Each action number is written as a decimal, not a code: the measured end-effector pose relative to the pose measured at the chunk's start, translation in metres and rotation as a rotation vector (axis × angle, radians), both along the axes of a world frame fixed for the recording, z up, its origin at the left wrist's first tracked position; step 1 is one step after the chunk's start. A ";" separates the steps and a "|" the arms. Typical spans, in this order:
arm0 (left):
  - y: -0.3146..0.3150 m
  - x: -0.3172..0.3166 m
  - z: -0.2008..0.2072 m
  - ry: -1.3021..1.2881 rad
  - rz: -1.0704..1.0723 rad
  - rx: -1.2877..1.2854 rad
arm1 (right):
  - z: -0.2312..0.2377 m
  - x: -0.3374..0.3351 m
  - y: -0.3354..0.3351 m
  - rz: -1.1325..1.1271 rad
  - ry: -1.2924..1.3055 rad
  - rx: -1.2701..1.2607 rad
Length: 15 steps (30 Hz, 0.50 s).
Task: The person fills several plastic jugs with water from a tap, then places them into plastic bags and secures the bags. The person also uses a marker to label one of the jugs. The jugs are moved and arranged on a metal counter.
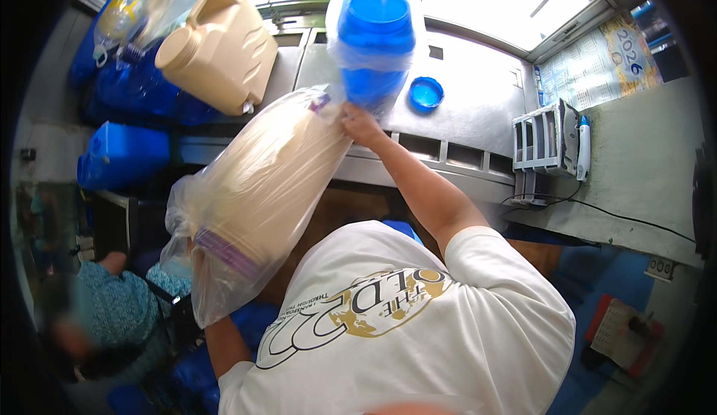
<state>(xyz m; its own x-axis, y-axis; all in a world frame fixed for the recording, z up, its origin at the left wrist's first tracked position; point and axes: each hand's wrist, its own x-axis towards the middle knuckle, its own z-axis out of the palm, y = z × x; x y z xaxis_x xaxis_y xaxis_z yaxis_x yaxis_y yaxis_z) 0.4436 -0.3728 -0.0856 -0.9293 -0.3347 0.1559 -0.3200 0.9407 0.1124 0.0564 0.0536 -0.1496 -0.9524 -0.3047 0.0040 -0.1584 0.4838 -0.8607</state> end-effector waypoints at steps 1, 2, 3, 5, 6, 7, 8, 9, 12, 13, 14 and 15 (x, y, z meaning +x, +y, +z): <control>0.002 -0.002 0.006 -0.003 0.011 -0.022 | 0.010 -0.004 0.005 0.169 -0.085 -0.064; 0.004 -0.008 0.011 -0.005 0.015 -0.050 | 0.019 -0.003 0.014 0.279 0.010 -0.177; 0.007 -0.016 0.017 -0.004 0.023 -0.082 | 0.026 -0.004 0.026 0.370 0.094 -0.287; 0.012 -0.037 0.030 0.000 0.020 -0.152 | 0.034 -0.017 0.064 0.526 -0.386 -0.308; 0.016 -0.051 0.037 -0.001 0.018 -0.190 | 0.031 -0.028 0.089 0.641 -0.605 -0.392; 0.021 -0.067 0.045 -0.001 0.009 -0.232 | 0.024 -0.041 0.114 0.494 -0.621 -0.271; 0.028 -0.085 0.053 0.005 -0.003 -0.273 | 0.013 -0.058 0.140 0.434 -0.582 -0.294; 0.037 -0.105 0.062 0.016 -0.026 -0.318 | 0.000 -0.082 0.164 0.250 -0.458 -0.163; 0.075 -0.175 0.090 0.014 -0.084 -0.437 | -0.045 -0.151 0.224 -0.210 -0.273 0.218; 0.091 -0.198 0.099 -0.026 -0.096 -0.457 | -0.058 -0.176 0.236 -0.208 -0.234 0.292; 0.108 -0.218 0.108 -0.118 -0.093 -0.424 | -0.067 -0.202 0.243 -0.124 -0.177 0.381; 0.123 -0.240 0.115 -0.205 -0.012 -0.333 | -0.073 -0.226 0.245 -0.089 -0.118 0.393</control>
<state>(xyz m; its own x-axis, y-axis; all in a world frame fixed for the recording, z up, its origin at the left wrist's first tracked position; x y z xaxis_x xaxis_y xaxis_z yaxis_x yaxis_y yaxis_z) 0.2038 -0.2498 0.0298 -0.9561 -0.2860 0.0646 -0.2927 0.9189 -0.2646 -0.1696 0.2991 -0.2223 -0.9620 -0.1781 -0.2070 -0.0126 0.7862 -0.6179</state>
